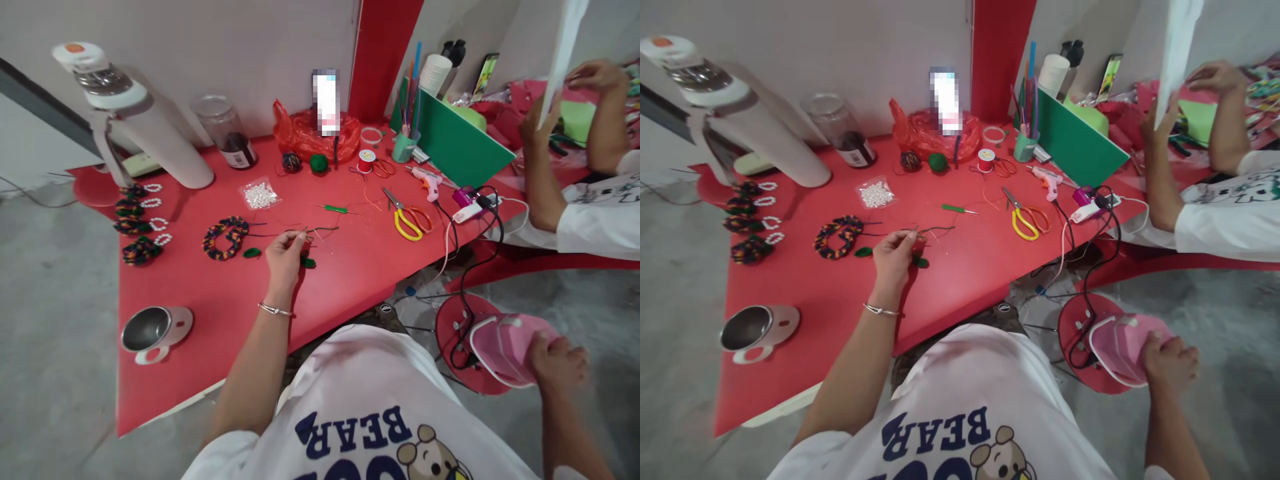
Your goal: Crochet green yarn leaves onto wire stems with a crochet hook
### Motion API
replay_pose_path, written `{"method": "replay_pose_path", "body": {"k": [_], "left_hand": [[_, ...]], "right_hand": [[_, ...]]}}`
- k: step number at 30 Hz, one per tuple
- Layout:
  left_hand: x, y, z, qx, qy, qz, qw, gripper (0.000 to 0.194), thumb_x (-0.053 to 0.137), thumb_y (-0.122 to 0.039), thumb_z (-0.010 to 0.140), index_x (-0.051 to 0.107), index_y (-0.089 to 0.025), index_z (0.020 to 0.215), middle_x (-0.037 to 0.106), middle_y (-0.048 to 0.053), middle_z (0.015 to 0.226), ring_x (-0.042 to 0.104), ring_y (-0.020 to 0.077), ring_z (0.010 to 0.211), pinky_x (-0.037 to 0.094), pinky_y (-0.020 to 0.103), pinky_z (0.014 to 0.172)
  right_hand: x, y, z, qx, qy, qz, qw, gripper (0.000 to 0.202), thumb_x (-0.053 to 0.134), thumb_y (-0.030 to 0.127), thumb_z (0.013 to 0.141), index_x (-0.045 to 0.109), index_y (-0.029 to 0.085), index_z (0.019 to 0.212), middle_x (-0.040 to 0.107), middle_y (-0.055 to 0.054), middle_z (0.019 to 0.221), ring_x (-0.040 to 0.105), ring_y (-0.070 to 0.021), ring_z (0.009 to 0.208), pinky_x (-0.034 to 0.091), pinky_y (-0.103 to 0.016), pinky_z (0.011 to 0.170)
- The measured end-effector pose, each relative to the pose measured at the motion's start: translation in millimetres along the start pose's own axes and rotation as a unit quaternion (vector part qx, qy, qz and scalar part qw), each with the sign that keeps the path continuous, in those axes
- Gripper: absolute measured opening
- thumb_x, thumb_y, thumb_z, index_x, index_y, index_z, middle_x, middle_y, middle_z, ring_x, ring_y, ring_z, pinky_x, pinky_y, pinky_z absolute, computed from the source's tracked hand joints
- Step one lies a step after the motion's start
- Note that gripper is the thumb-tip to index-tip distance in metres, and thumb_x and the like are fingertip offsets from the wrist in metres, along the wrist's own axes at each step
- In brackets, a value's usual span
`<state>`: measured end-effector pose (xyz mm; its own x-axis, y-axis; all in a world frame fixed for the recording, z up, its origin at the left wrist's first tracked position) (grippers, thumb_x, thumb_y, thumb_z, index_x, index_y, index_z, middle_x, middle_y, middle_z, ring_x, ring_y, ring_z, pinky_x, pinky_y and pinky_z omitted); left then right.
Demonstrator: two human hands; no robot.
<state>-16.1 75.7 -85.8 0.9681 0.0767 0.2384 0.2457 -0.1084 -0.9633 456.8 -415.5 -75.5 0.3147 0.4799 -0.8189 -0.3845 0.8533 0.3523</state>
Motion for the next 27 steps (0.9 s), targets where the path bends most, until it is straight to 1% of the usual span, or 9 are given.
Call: {"method": "replay_pose_path", "body": {"k": [2,4,7,11,13,14,16,19,27], "left_hand": [[0.7,-0.9,-0.3,-0.002,-0.001,-0.01,1.0,0.032,0.085,-0.04,0.063,0.073,-0.016,0.079,0.068,0.0,0.066,0.059,0.0098,0.052,0.052,0.022,0.047],[1.2,-1.4,-0.3,-0.001,-0.004,-0.018,1.0,0.033,0.086,-0.041,0.063,0.073,-0.015,0.08,0.069,0.001,0.067,0.06,0.01,0.053,0.053,0.022,0.047],[-0.2,-0.5,0.3,0.0,-0.017,-0.023,1.0,0.034,0.087,-0.041,0.063,0.072,-0.016,0.081,0.067,-0.001,0.065,0.059,0.0098,0.051,0.053,0.022,0.047],[-2.9,-1.3,1.3,0.004,-0.027,-0.035,0.999,0.033,0.088,-0.041,0.065,0.071,-0.016,0.08,0.066,-0.001,0.066,0.057,0.0081,0.05,0.047,0.018,0.044],[-4.5,-2.1,1.6,-0.002,-0.033,-0.055,0.998,0.034,0.088,-0.042,0.065,0.07,-0.017,0.079,0.064,-0.002,0.065,0.055,0.0078,0.049,0.041,0.017,0.041],[-5.0,-2.5,1.8,-0.006,-0.036,-0.067,0.997,0.035,0.089,-0.042,0.065,0.069,-0.017,0.079,0.062,-0.003,0.063,0.054,0.0078,0.047,0.039,0.017,0.04],[-5.6,-3.4,2.2,-0.01,-0.04,-0.082,0.996,0.036,0.088,-0.043,0.066,0.068,-0.017,0.079,0.06,-0.004,0.06,0.05,0.0065,0.044,0.034,0.016,0.039],[-6.8,-4.5,3.4,0.0,-0.049,-0.079,0.996,0.035,0.088,-0.043,0.067,0.067,-0.017,0.077,0.056,-0.005,0.057,0.048,0.0059,0.045,0.032,0.016,0.04],[-8.4,-2.7,5.3,0.004,-0.065,-0.068,0.996,0.034,0.087,-0.043,0.071,0.068,-0.017,0.078,0.058,-0.005,0.059,0.046,0.0051,0.046,0.034,0.017,0.043]], "right_hand": [[-8.3,23.4,14.3,-0.011,-0.067,-0.014,0.998,0.063,0.053,0.058,0.084,0.074,0.024,0.132,0.063,-0.046,0.121,0.06,-0.0544,0.133,0.046,-0.076,0.087],[-6.0,75.7,27.2,-0.048,-0.079,0.07,0.993,0.059,0.06,0.059,0.083,0.078,0.022,0.126,0.072,-0.039,0.114,0.069,-0.0509,0.121,0.051,-0.069,0.095],[17.0,202.7,23.6,-0.12,0.038,0.241,0.962,0.044,0.062,0.057,0.089,0.082,0.024,0.11,0.081,-0.022,0.105,0.078,-0.0367,0.098,0.06,-0.054,0.091],[46.2,412.0,-56.4,-0.375,0.311,0.328,0.809,0.026,0.062,0.043,0.097,0.081,0.024,0.099,0.082,-0.007,0.099,0.075,-0.0217,0.092,0.058,-0.035,0.084],[53.1,485.3,-103.5,-0.473,0.396,0.294,0.731,0.022,0.06,0.034,0.099,0.08,0.024,0.1,0.081,-0.005,0.103,0.074,-0.0203,0.097,0.054,-0.032,0.087],[57.0,511.6,-120.8,-0.507,0.412,0.254,0.713,0.021,0.061,0.031,0.099,0.08,0.025,0.1,0.08,-0.005,0.104,0.073,-0.0212,0.098,0.052,-0.033,0.085],[65.5,548.5,-141.8,-0.544,0.427,0.194,0.696,0.017,0.063,0.029,0.097,0.08,0.025,0.099,0.079,-0.005,0.107,0.071,-0.022,0.097,0.047,-0.032,0.08],[79.1,575.2,-150.4,-0.566,0.429,0.171,0.683,0.016,0.064,0.026,0.097,0.08,0.025,0.1,0.078,-0.006,0.107,0.068,-0.0217,0.097,0.042,-0.031,0.076],[123.8,564.2,-137.8,-0.514,0.441,0.214,0.704,0.013,0.065,0.03,0.099,0.077,0.024,0.101,0.074,-0.006,0.108,0.066,-0.0208,0.096,0.041,-0.032,0.076]]}}
Point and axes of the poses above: each hand's wrist, its own z-axis towards the middle knuckle, its own x-axis out of the palm, y = z × x, the point moved 7 cm from there along z, towards the middle knuckle
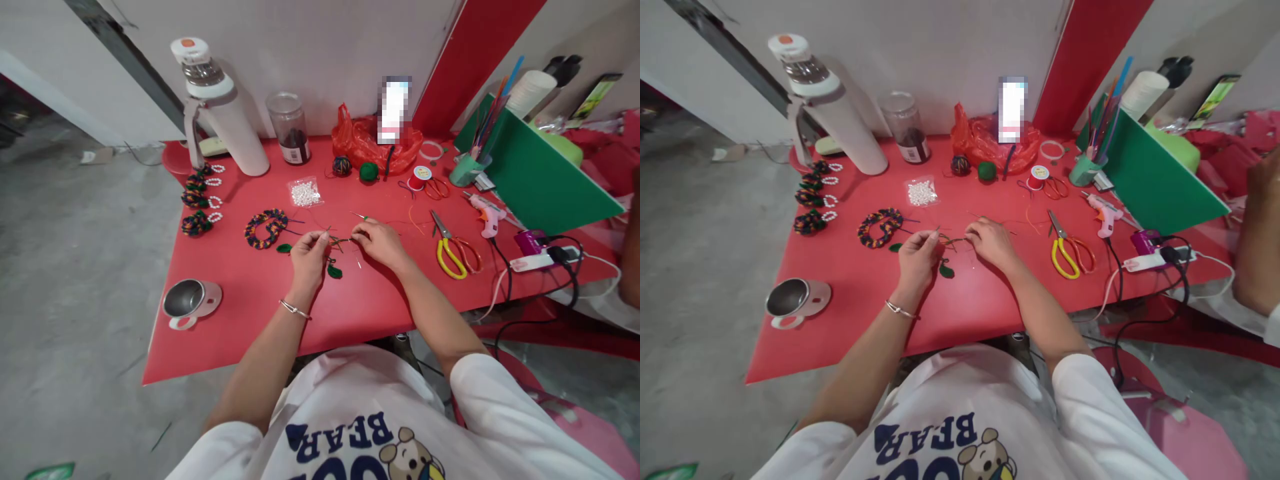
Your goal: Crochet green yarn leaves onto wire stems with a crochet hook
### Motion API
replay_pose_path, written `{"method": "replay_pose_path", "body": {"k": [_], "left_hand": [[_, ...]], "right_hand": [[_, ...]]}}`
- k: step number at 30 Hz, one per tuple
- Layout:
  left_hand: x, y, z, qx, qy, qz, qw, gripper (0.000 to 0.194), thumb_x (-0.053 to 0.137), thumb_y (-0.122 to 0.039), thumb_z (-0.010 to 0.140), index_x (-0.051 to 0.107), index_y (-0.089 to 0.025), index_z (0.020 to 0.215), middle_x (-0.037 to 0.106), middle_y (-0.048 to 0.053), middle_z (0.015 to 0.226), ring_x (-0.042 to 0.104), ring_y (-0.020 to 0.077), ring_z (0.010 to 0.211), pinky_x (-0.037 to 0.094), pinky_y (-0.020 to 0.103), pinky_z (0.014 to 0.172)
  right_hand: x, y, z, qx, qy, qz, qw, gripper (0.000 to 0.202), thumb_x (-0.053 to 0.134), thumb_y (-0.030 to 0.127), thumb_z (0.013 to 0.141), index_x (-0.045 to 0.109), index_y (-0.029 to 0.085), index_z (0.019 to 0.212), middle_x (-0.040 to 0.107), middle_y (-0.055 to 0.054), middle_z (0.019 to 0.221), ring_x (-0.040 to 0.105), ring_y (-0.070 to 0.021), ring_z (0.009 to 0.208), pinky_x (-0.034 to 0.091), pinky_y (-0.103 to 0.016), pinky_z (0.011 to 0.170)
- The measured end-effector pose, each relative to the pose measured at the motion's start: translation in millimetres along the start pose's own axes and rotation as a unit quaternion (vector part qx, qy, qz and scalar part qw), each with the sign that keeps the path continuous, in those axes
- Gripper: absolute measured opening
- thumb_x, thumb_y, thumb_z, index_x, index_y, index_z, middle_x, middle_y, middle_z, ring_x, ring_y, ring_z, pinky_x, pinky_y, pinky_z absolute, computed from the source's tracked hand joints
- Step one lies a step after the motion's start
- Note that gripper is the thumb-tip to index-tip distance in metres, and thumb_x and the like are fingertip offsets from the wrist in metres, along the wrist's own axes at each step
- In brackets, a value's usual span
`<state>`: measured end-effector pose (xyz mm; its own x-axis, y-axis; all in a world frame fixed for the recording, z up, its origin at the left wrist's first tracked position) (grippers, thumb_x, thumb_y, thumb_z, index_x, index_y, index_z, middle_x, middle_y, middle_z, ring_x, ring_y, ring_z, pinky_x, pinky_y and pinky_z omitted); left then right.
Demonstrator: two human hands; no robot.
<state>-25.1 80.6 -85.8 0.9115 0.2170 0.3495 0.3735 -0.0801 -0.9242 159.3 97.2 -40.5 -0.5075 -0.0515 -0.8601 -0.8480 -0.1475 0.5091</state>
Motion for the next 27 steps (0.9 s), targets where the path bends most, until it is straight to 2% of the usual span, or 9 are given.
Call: {"method": "replay_pose_path", "body": {"k": [4,8,11,13,15,18,21,24,27], "left_hand": [[2.4,-1.1,-2.3,-0.007,0.005,0.024,1.0,0.034,0.087,-0.045,0.071,0.069,-0.017,0.079,0.062,-0.003,0.061,0.05,0.0065,0.047,0.039,0.018,0.043],[4.5,-2.8,-2.6,0.008,0.025,0.066,0.997,0.033,0.086,-0.045,0.07,0.072,-0.017,0.08,0.069,0.001,0.07,0.059,0.0109,0.055,0.05,0.022,0.05],[7.0,-8.8,-1.9,0.053,0.051,0.124,0.99,0.023,0.085,-0.039,0.072,0.076,-0.019,0.077,0.075,0.009,0.092,0.068,0.0174,0.076,0.055,0.025,0.055],[10.2,-13.5,-1.9,0.084,0.071,0.162,0.981,0.014,0.083,-0.033,0.074,0.078,-0.02,0.074,0.076,0.012,0.106,0.071,0.0223,0.094,0.059,0.028,0.065],[14.1,-15.6,-2.2,0.096,0.09,0.193,0.972,0.007,0.082,-0.025,0.075,0.079,-0.021,0.071,0.077,0.013,0.109,0.07,0.024,0.103,0.06,0.032,0.078],[20.5,-13.9,-2.4,0.092,0.117,0.228,0.962,0.008,0.08,-0.018,0.075,0.08,-0.022,0.068,0.078,0.011,0.105,0.071,0.0219,0.098,0.058,0.032,0.085],[23.6,-8.9,-2.0,0.078,0.131,0.241,0.959,0.01,0.078,-0.017,0.075,0.079,-0.021,0.067,0.077,0.007,0.086,0.069,0.0171,0.078,0.054,0.026,0.069],[20.3,-1.9,-0.4,0.041,0.122,0.236,0.963,0.007,0.08,-0.024,0.075,0.079,-0.02,0.069,0.068,0.003,0.063,0.058,0.0128,0.056,0.044,0.022,0.05],[15.8,3.1,0.3,-0.002,0.111,0.189,0.976,0.018,0.084,-0.034,0.071,0.079,-0.017,0.073,0.067,0.002,0.06,0.056,0.0112,0.05,0.046,0.022,0.047]], "right_hand": [[7.3,-2.2,-0.7,-0.032,0.009,-0.022,0.999,0.011,0.071,0.03,0.096,0.075,0.023,0.103,0.071,-0.009,0.111,0.065,-0.0223,0.095,0.04,-0.032,0.074],[10.8,1.5,0.7,-0.059,-0.002,-0.038,0.998,0.012,0.062,0.023,0.1,0.072,0.02,0.097,0.068,-0.01,0.105,0.061,-0.0199,0.088,0.037,-0.031,0.071],[9.6,6.0,-0.8,-0.076,-0.006,-0.031,0.997,0.014,0.057,0.022,0.102,0.069,0.02,0.097,0.067,-0.009,0.106,0.059,-0.0192,0.087,0.035,-0.031,0.071],[6.9,8.6,-2.1,-0.081,-0.009,-0.018,0.997,0.015,0.053,0.021,0.103,0.067,0.02,0.098,0.068,-0.009,0.107,0.059,-0.0197,0.09,0.035,-0.031,0.073],[4.6,10.8,-2.6,-0.084,-0.009,-0.003,0.996,0.015,0.051,0.021,0.104,0.066,0.02,0.099,0.069,-0.009,0.108,0.06,-0.0207,0.093,0.036,-0.031,0.076],[4.9,12.3,-1.4,-0.084,0.008,0.037,0.996,0.014,0.051,0.022,0.104,0.064,0.021,0.099,0.072,-0.008,0.103,0.061,-0.0209,0.093,0.037,-0.031,0.078],[7.8,11.8,0.3,-0.079,0.022,0.103,0.991,0.013,0.051,0.022,0.102,0.062,0.021,0.096,0.072,-0.005,0.094,0.063,-0.0193,0.087,0.04,-0.03,0.079],[10.4,11.0,1.3,-0.074,0.023,0.174,0.982,0.013,0.05,0.021,0.1,0.061,0.022,0.092,0.07,-0.002,0.084,0.064,-0.0173,0.08,0.043,-0.029,0.078],[7.9,8.4,2.1,-0.065,-0.009,0.229,0.971,0.006,0.056,0.026,0.096,0.061,0.023,0.093,0.071,-0.002,0.087,0.064,-0.0168,0.081,0.046,-0.03,0.08]]}}
Point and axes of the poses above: each hand's wrist, its own z-axis towards the middle knuckle, its own x-axis out of the palm, y = z × x, the point moved 7 cm from there along z, towards the middle knuckle
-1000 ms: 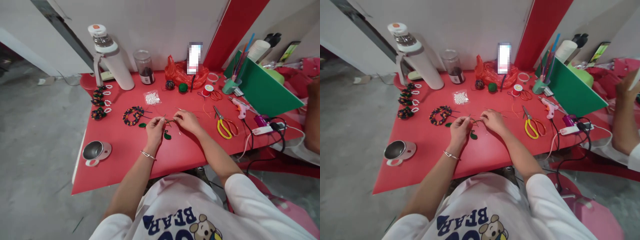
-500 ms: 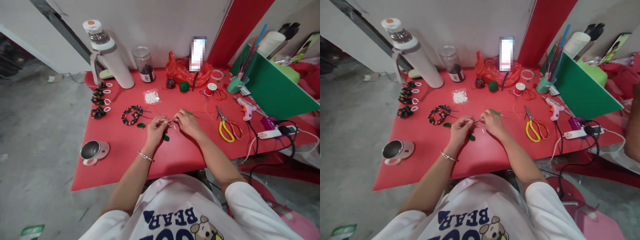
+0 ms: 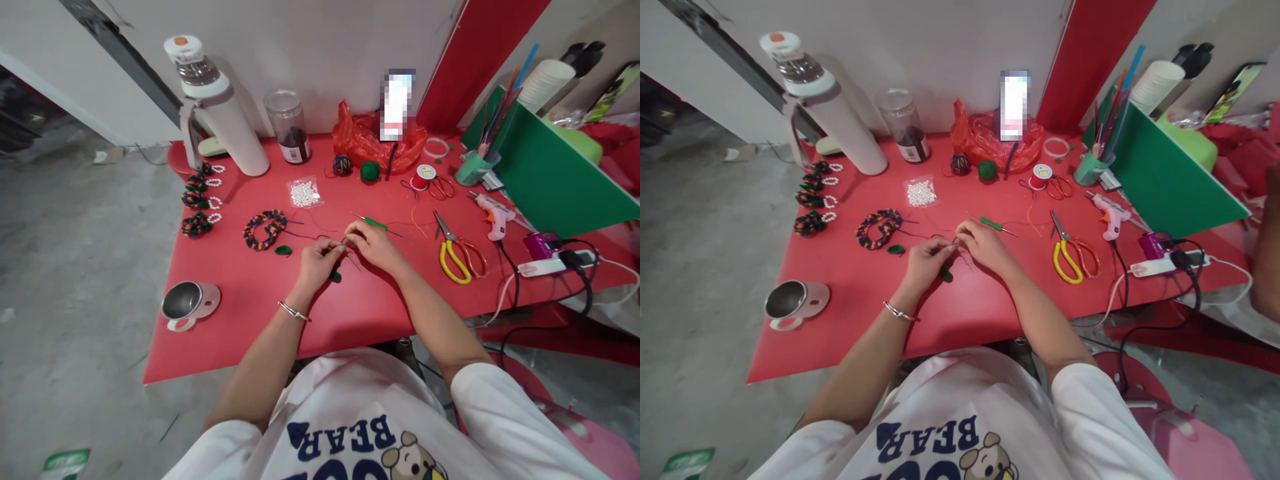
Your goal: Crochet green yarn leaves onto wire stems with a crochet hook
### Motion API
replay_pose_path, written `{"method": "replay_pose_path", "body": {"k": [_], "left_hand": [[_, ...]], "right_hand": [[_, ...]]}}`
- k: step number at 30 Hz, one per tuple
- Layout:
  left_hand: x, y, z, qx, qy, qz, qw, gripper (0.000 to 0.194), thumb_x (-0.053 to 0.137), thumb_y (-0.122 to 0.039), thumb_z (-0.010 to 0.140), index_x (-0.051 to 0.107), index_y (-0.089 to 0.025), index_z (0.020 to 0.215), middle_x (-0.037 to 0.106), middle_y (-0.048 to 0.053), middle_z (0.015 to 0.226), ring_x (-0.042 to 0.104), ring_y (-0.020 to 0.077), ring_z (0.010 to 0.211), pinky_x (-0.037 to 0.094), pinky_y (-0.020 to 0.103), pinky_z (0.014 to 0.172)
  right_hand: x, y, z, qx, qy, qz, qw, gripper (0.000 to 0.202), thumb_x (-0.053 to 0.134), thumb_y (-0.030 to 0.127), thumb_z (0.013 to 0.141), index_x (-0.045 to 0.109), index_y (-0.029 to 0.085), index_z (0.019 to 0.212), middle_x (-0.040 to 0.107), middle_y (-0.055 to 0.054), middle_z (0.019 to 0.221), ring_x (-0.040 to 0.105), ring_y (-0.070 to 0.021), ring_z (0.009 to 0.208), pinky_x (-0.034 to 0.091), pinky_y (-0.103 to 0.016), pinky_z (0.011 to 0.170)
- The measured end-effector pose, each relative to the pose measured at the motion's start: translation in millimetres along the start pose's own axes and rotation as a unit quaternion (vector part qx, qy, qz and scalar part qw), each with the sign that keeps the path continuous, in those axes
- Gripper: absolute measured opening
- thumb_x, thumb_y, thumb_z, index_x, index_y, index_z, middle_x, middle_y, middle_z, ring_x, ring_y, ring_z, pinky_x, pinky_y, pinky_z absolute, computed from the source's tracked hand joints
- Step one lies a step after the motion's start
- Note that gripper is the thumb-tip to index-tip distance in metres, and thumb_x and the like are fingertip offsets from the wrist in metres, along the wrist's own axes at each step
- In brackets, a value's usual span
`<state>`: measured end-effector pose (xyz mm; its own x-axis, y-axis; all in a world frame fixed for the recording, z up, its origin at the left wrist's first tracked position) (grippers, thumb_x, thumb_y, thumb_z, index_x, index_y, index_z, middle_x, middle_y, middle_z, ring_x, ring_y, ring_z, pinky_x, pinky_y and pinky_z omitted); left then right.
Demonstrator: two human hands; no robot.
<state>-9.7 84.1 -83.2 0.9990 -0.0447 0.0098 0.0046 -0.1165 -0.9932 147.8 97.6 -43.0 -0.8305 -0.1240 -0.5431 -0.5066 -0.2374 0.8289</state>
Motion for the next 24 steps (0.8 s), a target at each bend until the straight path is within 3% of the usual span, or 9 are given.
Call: {"method": "replay_pose_path", "body": {"k": [3,9,13,17,20,24], "left_hand": [[-3.1,2.7,-0.2,-0.026,-0.01,-0.086,0.996,0.03,0.09,-0.041,0.066,0.078,-0.015,0.076,0.071,0.004,0.066,0.059,0.0114,0.053,0.053,0.024,0.05],[-6.6,2.0,-0.3,-0.047,-0.019,-0.178,0.983,0.036,0.094,-0.041,0.061,0.077,-0.015,0.078,0.073,0.004,0.071,0.062,0.0111,0.058,0.053,0.023,0.053],[-3.0,0.2,-2.9,-0.053,0.006,-0.17,0.984,0.038,0.095,-0.042,0.061,0.077,-0.014,0.078,0.071,0.003,0.068,0.06,0.0107,0.055,0.052,0.023,0.049],[-1.2,1.3,-3.8,-0.057,0.022,-0.169,0.984,0.037,0.094,-0.043,0.063,0.076,-0.015,0.079,0.072,0.004,0.07,0.063,0.0118,0.057,0.054,0.024,0.052],[-2.9,2.3,-2.0,-0.049,0.016,-0.177,0.983,0.036,0.094,-0.041,0.062,0.076,-0.015,0.079,0.073,0.004,0.072,0.063,0.0117,0.06,0.055,0.024,0.054],[-5.0,0.4,-0.5,-0.039,-0.003,-0.184,0.982,0.037,0.096,-0.041,0.059,0.075,-0.016,0.077,0.072,0.002,0.07,0.061,0.0103,0.058,0.052,0.023,0.054]], "right_hand": [[-3.0,-1.8,0.3,0.01,-0.021,0.039,0.999,0.009,0.064,0.03,0.089,0.063,0.023,0.095,0.072,-0.003,0.092,0.064,-0.0171,0.085,0.05,-0.031,0.082],[8.3,-1.4,-1.4,0.032,0.058,0.099,0.993,0.016,0.059,0.026,0.087,0.074,0.021,0.089,0.078,-0.002,0.09,0.069,-0.0165,0.083,0.053,-0.031,0.08],[15.9,-8.5,-3.8,0.095,0.049,0.174,0.979,0.021,0.061,0.039,0.092,0.072,0.022,0.087,0.073,-0.001,0.075,0.067,-0.0157,0.068,0.055,-0.028,0.063],[24.2,-15.7,-4.5,0.137,0.051,0.268,0.952,0.026,0.074,0.039,0.085,0.068,0.023,0.105,0.069,0.003,0.073,0.065,-0.0133,0.06,0.055,-0.025,0.052],[21.9,-10.9,-2.0,0.094,0.063,0.232,0.966,0.026,0.071,0.036,0.088,0.073,0.022,0.109,0.073,0.001,0.078,0.066,-0.0131,0.066,0.057,-0.027,0.061],[7.4,0.5,0.8,0.02,0.015,0.126,0.992,0.013,0.07,0.03,0.088,0.08,0.022,0.087,0.077,-0.003,0.091,0.07,-0.0158,0.084,0.055,-0.031,0.084]]}}
Point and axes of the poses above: each hand's wrist, its own z-axis towards the middle knuckle, its own x-axis out of the palm, y = z × x, the point moved 7 cm from there along z, towards the middle knuckle
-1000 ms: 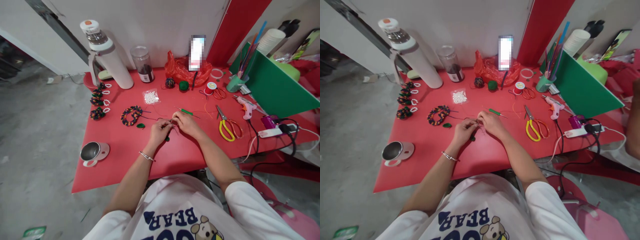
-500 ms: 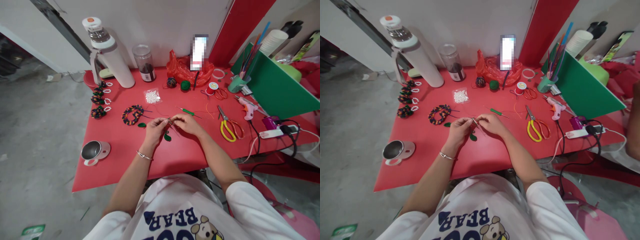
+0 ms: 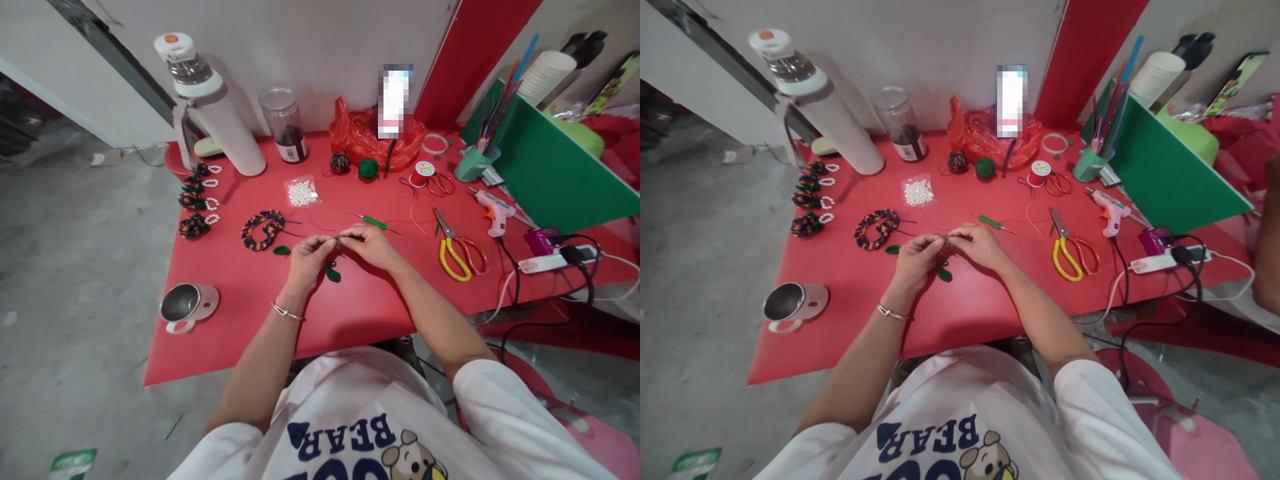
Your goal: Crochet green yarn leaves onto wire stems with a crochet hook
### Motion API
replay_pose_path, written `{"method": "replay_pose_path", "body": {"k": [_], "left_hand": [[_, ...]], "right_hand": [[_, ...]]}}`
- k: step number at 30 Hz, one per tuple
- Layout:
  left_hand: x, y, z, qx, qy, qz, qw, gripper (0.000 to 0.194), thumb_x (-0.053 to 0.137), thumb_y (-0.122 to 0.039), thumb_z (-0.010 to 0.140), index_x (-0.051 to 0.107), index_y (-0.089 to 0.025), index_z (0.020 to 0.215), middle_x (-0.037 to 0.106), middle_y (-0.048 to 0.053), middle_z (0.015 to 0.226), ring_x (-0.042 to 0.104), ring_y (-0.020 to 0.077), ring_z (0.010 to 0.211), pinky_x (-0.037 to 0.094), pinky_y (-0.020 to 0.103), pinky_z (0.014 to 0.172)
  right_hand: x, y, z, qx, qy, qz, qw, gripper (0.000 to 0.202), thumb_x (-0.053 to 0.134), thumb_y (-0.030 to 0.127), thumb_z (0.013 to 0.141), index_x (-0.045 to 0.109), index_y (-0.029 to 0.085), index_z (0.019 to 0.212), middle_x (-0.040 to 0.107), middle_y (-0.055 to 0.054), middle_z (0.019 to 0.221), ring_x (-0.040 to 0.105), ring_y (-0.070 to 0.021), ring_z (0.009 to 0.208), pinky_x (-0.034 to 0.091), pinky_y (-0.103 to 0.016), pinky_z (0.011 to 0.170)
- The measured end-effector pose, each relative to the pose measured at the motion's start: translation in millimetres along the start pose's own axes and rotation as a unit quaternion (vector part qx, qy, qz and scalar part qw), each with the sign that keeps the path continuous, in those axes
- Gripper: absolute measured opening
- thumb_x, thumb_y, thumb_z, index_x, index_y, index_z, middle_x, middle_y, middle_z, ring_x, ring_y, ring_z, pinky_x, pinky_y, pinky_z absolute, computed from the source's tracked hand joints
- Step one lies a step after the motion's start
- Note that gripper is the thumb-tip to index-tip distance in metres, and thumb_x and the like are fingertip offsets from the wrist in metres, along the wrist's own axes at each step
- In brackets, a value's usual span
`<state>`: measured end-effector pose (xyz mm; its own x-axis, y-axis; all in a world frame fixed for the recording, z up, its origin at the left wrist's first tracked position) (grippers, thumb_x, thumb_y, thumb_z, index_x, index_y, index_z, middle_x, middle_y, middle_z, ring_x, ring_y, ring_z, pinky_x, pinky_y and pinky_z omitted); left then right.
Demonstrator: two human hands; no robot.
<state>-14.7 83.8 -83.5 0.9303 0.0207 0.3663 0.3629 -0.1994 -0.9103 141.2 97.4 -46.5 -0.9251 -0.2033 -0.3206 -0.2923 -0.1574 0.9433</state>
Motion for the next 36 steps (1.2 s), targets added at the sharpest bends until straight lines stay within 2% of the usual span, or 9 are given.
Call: {"method": "replay_pose_path", "body": {"k": [3,5,9,11,14,22,30,36], "left_hand": [[1.5,-2.5,-0.6,-0.007,-0.004,-0.019,1.0,0.041,0.096,-0.044,0.058,0.073,-0.017,0.078,0.073,0.004,0.071,0.063,0.0123,0.057,0.051,0.024,0.052],[1.2,-3.3,-0.9,-0.019,-0.011,-0.026,0.999,0.044,0.097,-0.046,0.057,0.072,-0.016,0.078,0.072,0.004,0.069,0.06,0.0116,0.052,0.045,0.022,0.046],[-0.5,-4.2,-1.6,-0.044,-0.014,-0.022,0.999,0.048,0.097,-0.048,0.056,0.069,-0.017,0.078,0.058,-0.003,0.052,0.034,0.0037,0.035,0.019,0.019,0.035],[1.5,-4.5,-2.6,-0.057,0.001,-0.028,0.998,0.048,0.097,-0.049,0.057,0.068,-0.018,0.078,0.05,-0.007,0.047,0.025,0.0022,0.034,0.014,0.019,0.034],[6.0,-5.2,-4.5,-0.076,0.021,-0.054,0.995,0.05,0.099,-0.048,0.054,0.066,-0.018,0.077,0.046,-0.009,0.045,0.022,0.0015,0.034,0.012,0.018,0.034],[10.5,-7.9,-6.0,-0.092,0.026,-0.116,0.989,0.05,0.102,-0.037,0.05,0.065,-0.015,0.075,0.06,-0.005,0.053,0.028,-0.0006,0.034,0.015,0.014,0.033],[8.1,-9.5,-7.3,-0.089,-0.015,-0.148,0.985,0.045,0.102,-0.024,0.046,0.067,-0.015,0.073,0.062,-0.005,0.052,0.031,-0.0008,0.033,0.018,0.012,0.032],[5.7,-8.6,-5.7,-0.078,-0.029,-0.151,0.985,0.04,0.099,-0.019,0.05,0.067,-0.015,0.074,0.062,-0.005,0.052,0.031,-0.0009,0.033,0.018,0.013,0.033]], "right_hand": [[-6.8,4.8,-0.8,-0.007,-0.037,-0.016,0.999,0.016,0.068,0.031,0.09,0.081,0.022,0.088,0.077,-0.004,0.089,0.069,-0.0168,0.082,0.053,-0.032,0.081],[-10.7,6.1,-1.8,-0.006,-0.06,-0.004,0.998,0.018,0.067,0.034,0.09,0.08,0.021,0.09,0.078,-0.004,0.091,0.069,-0.0176,0.083,0.053,-0.033,0.081],[-13.7,5.4,-3.1,0.0,-0.085,0.03,0.996,0.018,0.069,0.038,0.089,0.078,0.023,0.09,0.079,-0.004,0.092,0.069,-0.0186,0.086,0.053,-0.035,0.085],[-13.7,4.8,-3.6,0.001,-0.096,0.03,0.995,0.019,0.069,0.04,0.089,0.078,0.023,0.089,0.078,-0.003,0.091,0.068,-0.0183,0.086,0.053,-0.035,0.086],[-13.4,6.6,-4.5,-0.012,-0.119,0.016,0.993,0.019,0.069,0.039,0.09,0.078,0.023,0.09,0.077,-0.004,0.091,0.067,-0.0181,0.087,0.052,-0.034,0.086],[-8.1,8.9,-4.4,-0.059,-0.148,0.011,0.987,0.018,0.068,0.036,0.092,0.079,0.022,0.091,0.078,-0.004,0.092,0.068,-0.0166,0.085,0.053,-0.032,0.082],[-2.6,1.5,-3.1,-0.023,-0.11,0.06,0.992,0.025,0.069,0.045,0.091,0.077,0.021,0.093,0.077,-0.004,0.09,0.068,-0.0157,0.082,0.054,-0.031,0.081],[10.0,4.6,-5.5,0.014,-0.022,0.101,0.995,0.032,0.079,0.049,0.084,0.077,0.019,0.096,0.071,0.0,0.073,0.062,-0.0129,0.065,0.05,-0.027,0.064]]}}
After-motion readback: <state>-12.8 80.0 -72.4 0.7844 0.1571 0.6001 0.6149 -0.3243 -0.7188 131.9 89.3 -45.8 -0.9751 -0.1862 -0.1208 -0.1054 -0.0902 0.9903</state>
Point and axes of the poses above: each hand's wrist, its own z-axis towards the middle knuckle, its own x-axis out of the palm, y = z × x, the point moved 7 cm from there along z, towards the middle knuckle
